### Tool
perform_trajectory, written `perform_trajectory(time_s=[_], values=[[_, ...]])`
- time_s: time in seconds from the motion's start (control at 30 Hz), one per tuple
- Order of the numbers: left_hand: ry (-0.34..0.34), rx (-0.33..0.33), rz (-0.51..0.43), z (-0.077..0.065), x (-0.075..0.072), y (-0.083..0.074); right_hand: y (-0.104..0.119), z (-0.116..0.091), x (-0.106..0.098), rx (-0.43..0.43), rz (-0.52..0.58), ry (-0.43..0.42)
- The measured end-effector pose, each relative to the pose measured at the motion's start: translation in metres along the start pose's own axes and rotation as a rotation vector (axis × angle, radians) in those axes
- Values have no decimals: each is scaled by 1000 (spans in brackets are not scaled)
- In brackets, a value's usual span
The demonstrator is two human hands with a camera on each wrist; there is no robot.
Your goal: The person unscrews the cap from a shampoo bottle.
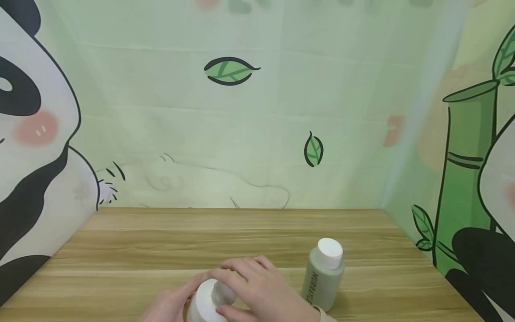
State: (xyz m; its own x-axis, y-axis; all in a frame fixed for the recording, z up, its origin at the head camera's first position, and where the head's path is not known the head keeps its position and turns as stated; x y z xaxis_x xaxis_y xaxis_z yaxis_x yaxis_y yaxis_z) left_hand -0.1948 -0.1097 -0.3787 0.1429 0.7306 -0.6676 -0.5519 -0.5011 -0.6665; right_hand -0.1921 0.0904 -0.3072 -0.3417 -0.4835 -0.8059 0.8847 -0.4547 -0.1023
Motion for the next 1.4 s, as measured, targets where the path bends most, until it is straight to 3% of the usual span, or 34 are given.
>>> perform_trajectory(time_s=[0.23, 0.53, 0.73, 1.13, 1.23, 1.4], values=[[9, -10, 5, -1, 0, 0, -3, -2, 4, 69, -32, 0], [37, -51, -14, 0, -2, 0, -1, -1, 8, -5, -40, -52], [23, -45, 6, 0, -1, -1, 0, -1, 8, -34, 32, -3], [19, -44, 11, 0, -1, 1, 1, 1, 6, -142, 34, 30], [9, -26, -3, -1, 0, -1, 0, 1, 5, -110, 41, 39], [-2, -27, 28, -1, 0, -1, -2, 0, 4, 35, 5, 21]])
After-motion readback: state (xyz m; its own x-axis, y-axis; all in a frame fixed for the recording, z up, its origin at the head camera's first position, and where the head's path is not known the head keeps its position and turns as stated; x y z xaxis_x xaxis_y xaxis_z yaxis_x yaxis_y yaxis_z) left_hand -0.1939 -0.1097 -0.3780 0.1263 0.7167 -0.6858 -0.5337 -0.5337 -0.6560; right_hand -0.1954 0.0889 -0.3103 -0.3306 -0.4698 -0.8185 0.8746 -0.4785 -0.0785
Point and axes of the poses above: each hand's wrist, its own z-axis towards the middle knuckle, its own x-axis out of the palm, y = z × x, the point moved 3 cm from there along z, towards the middle knuckle, and after that the axes turned 3 degrees about x, right-handed, at the moved point
